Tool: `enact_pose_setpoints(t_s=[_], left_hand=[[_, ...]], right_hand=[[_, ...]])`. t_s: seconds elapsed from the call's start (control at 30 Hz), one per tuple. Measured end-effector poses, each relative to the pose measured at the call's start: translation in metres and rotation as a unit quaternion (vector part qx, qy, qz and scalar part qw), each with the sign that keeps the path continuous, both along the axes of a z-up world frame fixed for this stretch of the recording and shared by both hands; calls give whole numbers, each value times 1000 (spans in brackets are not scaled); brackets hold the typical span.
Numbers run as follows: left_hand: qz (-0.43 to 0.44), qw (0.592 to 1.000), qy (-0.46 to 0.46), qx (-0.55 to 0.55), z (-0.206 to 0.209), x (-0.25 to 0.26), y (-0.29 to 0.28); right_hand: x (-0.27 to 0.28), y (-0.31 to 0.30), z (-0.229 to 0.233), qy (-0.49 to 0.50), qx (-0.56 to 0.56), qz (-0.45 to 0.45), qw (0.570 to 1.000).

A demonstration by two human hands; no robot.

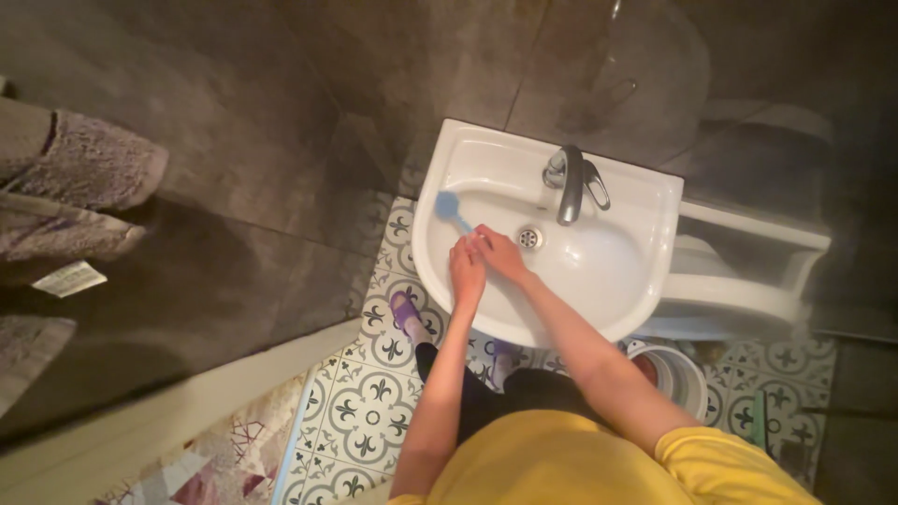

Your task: Scrubbing a bathroom sink and faucet with a brush and hands.

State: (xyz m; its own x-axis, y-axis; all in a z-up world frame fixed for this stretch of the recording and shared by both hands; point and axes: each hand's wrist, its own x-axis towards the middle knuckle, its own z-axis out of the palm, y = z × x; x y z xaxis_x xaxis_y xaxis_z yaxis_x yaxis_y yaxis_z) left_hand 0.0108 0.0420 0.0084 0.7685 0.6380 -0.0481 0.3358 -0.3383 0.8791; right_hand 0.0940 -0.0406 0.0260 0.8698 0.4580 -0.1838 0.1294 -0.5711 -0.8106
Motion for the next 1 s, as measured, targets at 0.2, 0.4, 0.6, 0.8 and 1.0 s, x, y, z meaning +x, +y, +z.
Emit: enact_pose_setpoints(t_s=[0.2, 0.4, 0.6, 0.8, 1.0], left_hand=[[3, 999, 24, -31, -15, -2, 10], [-2, 999, 16, -30, -7, -9, 10], [5, 997, 28, -66, 0, -14, 4], [-16, 1000, -10, -8, -14, -18, 4], [-12, 996, 16, -85, -2, -16, -7]], right_hand=[[10, -6, 15, -17, -65, -6, 998], [1, 0, 6, 14, -22, 10, 1000], [-5, -18, 0, -21, -118, -34, 992], [-7, -17, -70, 116, 116, 45, 985], [-3, -41, -41, 25, -162, -48, 985]])
